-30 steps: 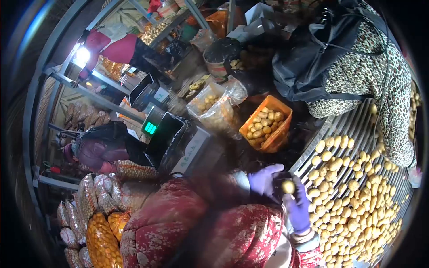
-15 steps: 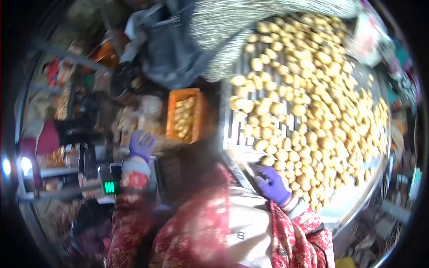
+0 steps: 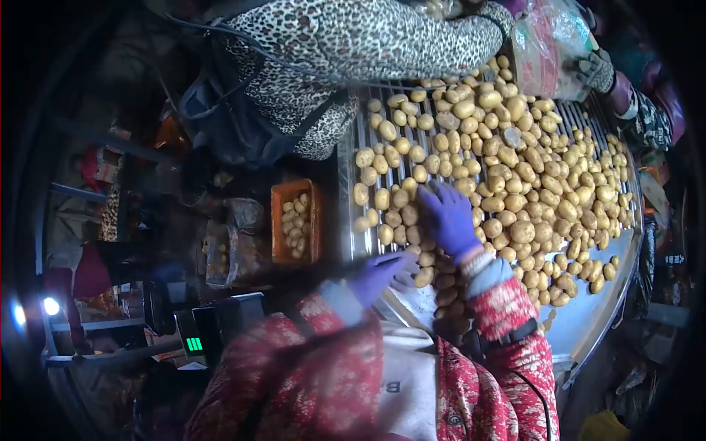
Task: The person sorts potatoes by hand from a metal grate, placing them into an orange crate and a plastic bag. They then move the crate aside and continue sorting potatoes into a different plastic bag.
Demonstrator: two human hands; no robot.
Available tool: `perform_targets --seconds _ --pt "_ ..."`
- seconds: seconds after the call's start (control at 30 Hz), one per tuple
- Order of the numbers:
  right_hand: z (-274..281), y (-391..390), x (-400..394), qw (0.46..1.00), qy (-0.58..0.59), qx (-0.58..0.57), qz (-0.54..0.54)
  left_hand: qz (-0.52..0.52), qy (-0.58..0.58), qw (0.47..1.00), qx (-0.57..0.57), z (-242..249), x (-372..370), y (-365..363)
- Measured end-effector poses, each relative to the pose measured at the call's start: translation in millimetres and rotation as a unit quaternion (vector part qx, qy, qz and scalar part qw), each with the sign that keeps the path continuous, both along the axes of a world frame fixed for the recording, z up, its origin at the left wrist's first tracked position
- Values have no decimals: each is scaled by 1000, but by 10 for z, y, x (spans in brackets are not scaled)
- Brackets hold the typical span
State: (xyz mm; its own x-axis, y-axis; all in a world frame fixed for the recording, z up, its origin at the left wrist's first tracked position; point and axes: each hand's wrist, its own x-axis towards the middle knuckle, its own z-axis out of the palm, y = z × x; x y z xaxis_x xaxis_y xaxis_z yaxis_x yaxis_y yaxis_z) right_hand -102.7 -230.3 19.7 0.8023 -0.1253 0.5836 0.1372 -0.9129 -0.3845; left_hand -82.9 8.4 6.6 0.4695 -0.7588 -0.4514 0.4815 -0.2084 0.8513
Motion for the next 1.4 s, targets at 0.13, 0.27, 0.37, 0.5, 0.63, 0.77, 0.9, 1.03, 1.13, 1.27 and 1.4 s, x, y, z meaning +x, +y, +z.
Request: perform_targets --seconds 0.13,0.27,0.37,0.5,0.63,0.77,0.9,1.03,1.13,1.27,1.4 --pt "-336 -189 193 990 121 74 7 -3 178 984 -22 -510 -27 142" --pt "72 148 -277 941 191 256 114 129 334 931 -66 -252 69 6" --pt "66 305 -286 964 123 212 106 49 69 994 -71 -262 17 4" --pt "40 262 49 983 101 145 44 -7 27 997 -78 -277 91 132" --pt "-250 378 516 996 75 10 43 -161 -179 960 -139 -256 298 219" --pt "-326 339 630 997 39 -42 -60 -8 275 960 -51 -44 361 116" --pt "-482 559 787 992 109 -57 13 37 375 916 -136 -385 365 225" --pt "-396 501 736 990 122 61 47 -3 -99 995 -5 -48 338 99" --pt "-86 474 334 964 76 210 142 39 -99 994 -39 -284 294 156" --pt "166 494 405 965 122 189 132 60 262 961 -70 -304 329 245" --pt "-91 503 1484 988 100 94 76 80 407 903 -107 -260 413 294"
